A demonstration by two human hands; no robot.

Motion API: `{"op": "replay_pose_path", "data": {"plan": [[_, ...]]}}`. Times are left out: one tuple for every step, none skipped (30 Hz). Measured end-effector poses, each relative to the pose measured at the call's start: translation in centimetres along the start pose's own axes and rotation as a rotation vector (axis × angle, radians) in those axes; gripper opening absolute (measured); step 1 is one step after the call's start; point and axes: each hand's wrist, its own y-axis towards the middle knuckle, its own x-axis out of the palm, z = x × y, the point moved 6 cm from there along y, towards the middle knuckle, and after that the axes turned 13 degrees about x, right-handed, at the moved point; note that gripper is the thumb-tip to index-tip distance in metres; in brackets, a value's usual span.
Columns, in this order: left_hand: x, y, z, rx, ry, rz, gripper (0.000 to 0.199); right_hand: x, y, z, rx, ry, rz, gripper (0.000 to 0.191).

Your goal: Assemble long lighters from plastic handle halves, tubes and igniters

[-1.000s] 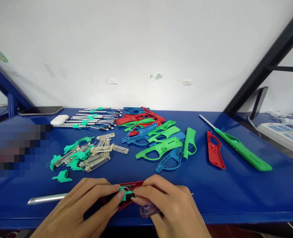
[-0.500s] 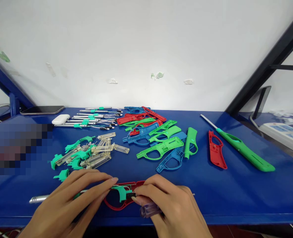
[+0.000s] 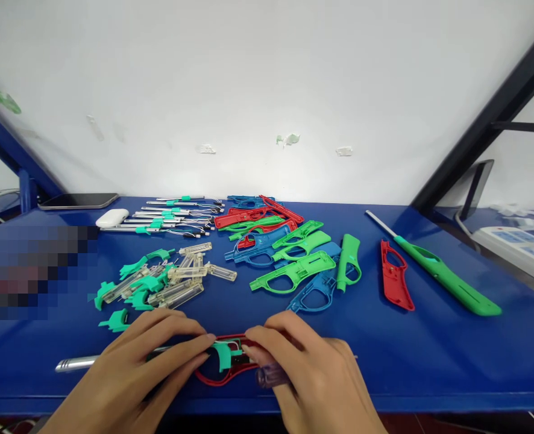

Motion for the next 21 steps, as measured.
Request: {"op": "replay_pose_path", "data": {"plan": [[0.1, -0.1, -0.1, 0.007, 0.001, -0.016, 0.032, 0.0, 0.2, 0.0, 0.002, -0.033, -0.005, 0.042], [0.2, -0.2, -0.1, 0.011, 0.008, -0.029, 0.033, 0.0, 0.4, -0.1, 0.003, -0.06, -0.014, 0.044], [0.2, -0.2, -0.2, 0.011, 0.014, -0.039, 0.033, -0.1, 0.7, -0.2, 0.001, -0.077, -0.029, 0.045], [0.3, -0.3, -0.2, 0.008, 0.019, -0.043, 0.034, -0.1, 1.1, -0.3, -0.009, -0.087, -0.053, 0.047], [0.3, -0.4, -0.2, 0.005, 0.022, -0.043, 0.035, -0.2, 1.6, -0.6, -0.028, -0.1, -0.08, 0.049], [0.4, -0.5, -0.2, 0.003, 0.024, -0.041, 0.036, -0.2, 2.1, -0.8, -0.049, -0.122, -0.11, 0.052], [0.5, -0.6, -0.2, 0.0, 0.023, -0.039, 0.037, -0.2, 2.6, -1.2, -0.074, -0.156, -0.148, 0.056], [0.5, -0.6, -0.1, 0.001, 0.02, -0.033, 0.038, -0.1, 3.0, -1.5, -0.103, -0.202, -0.193, 0.058], [0.7, -0.7, -0.1, 0.002, 0.014, -0.029, 0.038, 0.1, 3.4, -1.9, -0.136, -0.252, -0.238, 0.059], [0.7, -0.7, -0.1, 0.003, 0.007, -0.024, 0.039, 0.2, 3.8, -2.2, -0.169, -0.299, -0.275, 0.057], [0.8, -0.7, -0.1, 0.0, 0.001, -0.02, 0.039, 0.4, 4.0, -2.6, -0.202, -0.338, -0.307, 0.052], [0.9, -0.7, -0.1, -0.004, -0.004, -0.019, 0.039, 0.4, 4.2, -2.9, -0.236, -0.366, -0.33, 0.048], [0.8, -0.6, -0.1, -0.007, -0.007, -0.011, 0.038, 0.5, 4.3, -3.2, -0.269, -0.387, -0.345, 0.044], [0.7, -0.5, 0.0, -0.009, -0.01, -0.002, 0.037, 0.5, 4.4, -3.4, -0.299, -0.4, -0.355, 0.041], [0.6, -0.3, 0.0, -0.008, -0.012, 0.01, 0.036, 0.5, 4.4, -3.6, -0.323, -0.409, -0.363, 0.039], [0.4, -0.2, 0.2, -0.004, -0.008, 0.027, 0.036, 0.4, 4.4, -3.8, -0.34, -0.416, -0.374, 0.038], [0.2, 0.0, 0.3, 0.002, -0.002, 0.049, 0.035, 0.4, 4.4, -3.9, -0.353, -0.417, -0.383, 0.038], [0.0, 0.1, 0.4, 0.008, 0.007, 0.073, 0.034, 0.3, 4.4, -3.9, -0.361, -0.416, -0.389, 0.037], [-0.1, 0.3, 0.5, 0.008, 0.018, 0.088, 0.033, 0.2, 4.4, -4.0, -0.367, -0.416, -0.395, 0.036], [-0.2, 0.4, 0.6, 0.009, 0.028, 0.101, 0.033, 0.1, 4.4, -4.1, -0.377, -0.418, -0.389, 0.036], [-0.3, 0.5, 0.7, 0.009, 0.035, 0.109, 0.033, 0.0, 4.5, -4.2, -0.391, -0.425, -0.374, 0.037]]}}
